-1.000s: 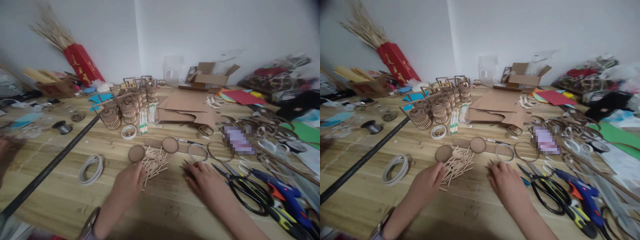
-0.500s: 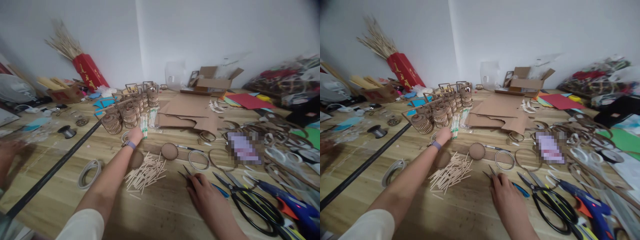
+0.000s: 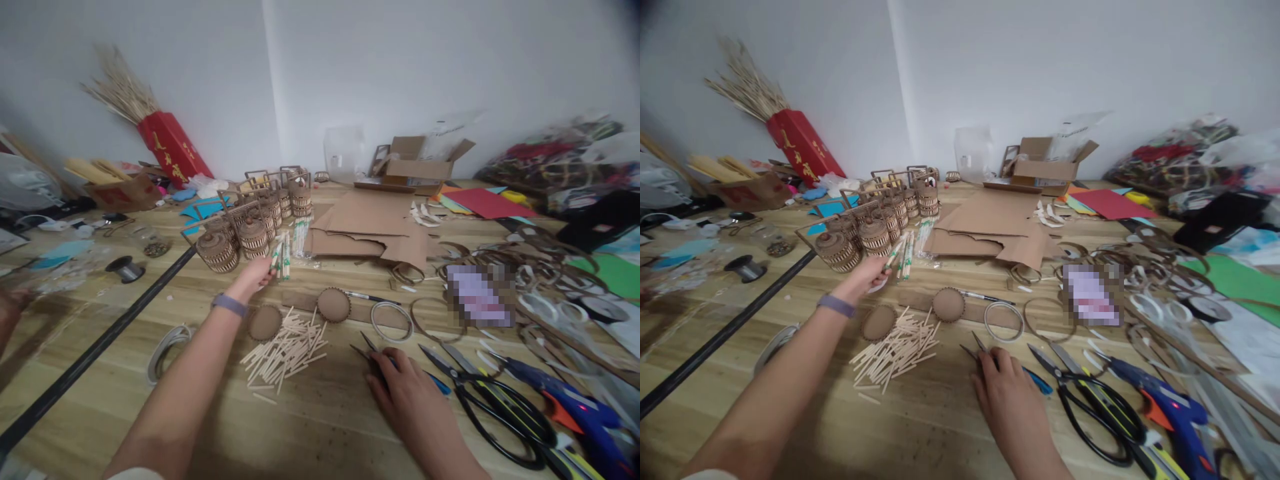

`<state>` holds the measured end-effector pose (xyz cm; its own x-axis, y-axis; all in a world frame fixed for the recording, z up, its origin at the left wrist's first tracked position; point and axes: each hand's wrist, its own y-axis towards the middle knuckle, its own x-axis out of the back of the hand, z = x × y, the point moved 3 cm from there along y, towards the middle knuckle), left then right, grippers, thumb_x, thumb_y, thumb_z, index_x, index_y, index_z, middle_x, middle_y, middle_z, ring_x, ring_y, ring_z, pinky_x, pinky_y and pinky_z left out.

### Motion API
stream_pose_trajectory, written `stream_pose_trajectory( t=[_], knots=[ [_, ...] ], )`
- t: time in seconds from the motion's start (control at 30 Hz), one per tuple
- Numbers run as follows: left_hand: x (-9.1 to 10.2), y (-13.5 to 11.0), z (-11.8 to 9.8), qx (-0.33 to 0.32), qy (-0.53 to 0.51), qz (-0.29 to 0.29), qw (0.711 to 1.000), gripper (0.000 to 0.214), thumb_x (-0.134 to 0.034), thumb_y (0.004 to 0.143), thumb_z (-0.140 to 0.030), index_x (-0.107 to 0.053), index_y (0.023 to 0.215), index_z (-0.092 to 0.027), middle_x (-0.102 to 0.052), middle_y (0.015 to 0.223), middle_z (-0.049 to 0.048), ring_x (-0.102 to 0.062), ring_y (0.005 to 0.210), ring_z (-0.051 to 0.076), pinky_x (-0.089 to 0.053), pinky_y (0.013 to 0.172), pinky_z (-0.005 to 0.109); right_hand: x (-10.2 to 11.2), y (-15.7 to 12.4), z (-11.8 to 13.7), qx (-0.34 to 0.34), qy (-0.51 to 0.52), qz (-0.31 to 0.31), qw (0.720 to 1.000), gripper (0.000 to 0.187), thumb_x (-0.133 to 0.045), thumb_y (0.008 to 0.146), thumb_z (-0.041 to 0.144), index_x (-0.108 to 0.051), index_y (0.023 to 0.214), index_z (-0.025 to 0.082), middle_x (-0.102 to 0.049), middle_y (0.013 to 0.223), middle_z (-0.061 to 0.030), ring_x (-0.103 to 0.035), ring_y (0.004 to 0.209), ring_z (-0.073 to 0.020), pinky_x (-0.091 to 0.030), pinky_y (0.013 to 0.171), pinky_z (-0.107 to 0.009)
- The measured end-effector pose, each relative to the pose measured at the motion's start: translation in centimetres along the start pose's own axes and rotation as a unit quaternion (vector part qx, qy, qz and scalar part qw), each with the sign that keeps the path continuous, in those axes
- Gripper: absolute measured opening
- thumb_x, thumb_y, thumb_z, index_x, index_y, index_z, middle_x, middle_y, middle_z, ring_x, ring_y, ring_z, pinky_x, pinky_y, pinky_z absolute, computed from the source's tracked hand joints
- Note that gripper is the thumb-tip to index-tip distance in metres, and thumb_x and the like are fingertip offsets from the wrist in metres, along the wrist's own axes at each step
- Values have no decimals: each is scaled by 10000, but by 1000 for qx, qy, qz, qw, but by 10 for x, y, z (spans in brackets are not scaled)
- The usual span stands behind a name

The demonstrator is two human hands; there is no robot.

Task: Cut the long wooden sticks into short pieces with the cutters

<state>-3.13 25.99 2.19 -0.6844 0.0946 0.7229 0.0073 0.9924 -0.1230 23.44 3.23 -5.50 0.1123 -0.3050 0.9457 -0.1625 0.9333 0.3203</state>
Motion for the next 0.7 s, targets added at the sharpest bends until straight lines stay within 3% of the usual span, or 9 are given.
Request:
stream_pose_trajectory(
  t=[0.13,0.2,0.27,0.37,0.43,0.5,0.57,0.63,0.7],
  knots=[
    [3,-30,-1,30,-244,26,969,232,-558,952,-317,-599,1095,-140,-635,974,43,-624,770,140,-550,675,299,-1,0,0,-5,2,5,1000,225,-543,889,261,-655,1072,191,-683,1013,-126,-695,823,-280,-574,697,-402],
    [-2,-50,-6,21,-352,23,935,218,-381,1002,-157,-583,923,-133,-481,650,-44,-455,502,51,-427,511,155,0,0,0,-7,13,1,1000,229,-548,886,256,-657,1072,177,-680,1028,-138,-699,832,-284,-581,705,-406],
    [-13,-75,-13,10,-436,21,899,311,-274,1006,-109,-546,862,-152,-298,548,-90,-296,412,41,-316,443,112,5,2,-1,-14,35,-16,999,225,-534,893,260,-657,1062,177,-676,1052,-149,-703,857,-286,-588,715,-405],
    [-40,-118,-20,8,-511,60,858,196,-436,982,-268,-556,867,-164,-290,511,-106,-262,403,50,-284,423,130,18,6,-1,-20,101,-56,993,231,-485,929,291,-649,1066,204,-687,1038,-136,-707,879,-271,-592,739,-392],
    [-62,-148,-20,13,-516,110,849,291,-607,879,-423,-560,772,-156,-371,473,-92,-273,394,51,-237,396,155,28,10,0,-24,170,-69,983,245,-448,951,302,-641,1073,213,-705,989,-114,-709,856,-245,-590,735,-360],
    [-82,-172,-19,-3,-456,177,872,424,-667,783,-560,-571,720,-152,-455,475,-59,-327,414,64,-237,408,178,36,12,1,-34,230,-65,970,258,-423,960,299,-640,1065,205,-721,920,-93,-708,800,-219,-585,692,-318],
    [-92,-182,-15,-21,-370,175,912,489,-592,786,-643,-565,696,-163,-480,495,-42,-381,444,90,-276,440,202,39,13,3,-42,259,-56,963,267,-416,957,291,-647,1044,191,-733,866,-80,-706,755,-207,-573,649,-291],
    [-87,-175,-10,-39,-275,100,955,487,-492,840,-634,-548,675,-179,-501,522,-28,-433,474,117,-315,474,225,39,13,5,-39,267,-41,962,270,-420,950,279,-656,1034,179,-738,842,-77,-707,748,-205,-562,638,-280],
    [-70,-155,-6,-43,-168,-27,985,428,-423,889,-565,-550,711,-197,-537,548,-19,-476,485,143,-332,488,240,38,13,6,-29,269,-26,962,266,-427,947,272,-664,1016,176,-736,832,-77,-708,761,-207,-556,649,-281]
  ],
)
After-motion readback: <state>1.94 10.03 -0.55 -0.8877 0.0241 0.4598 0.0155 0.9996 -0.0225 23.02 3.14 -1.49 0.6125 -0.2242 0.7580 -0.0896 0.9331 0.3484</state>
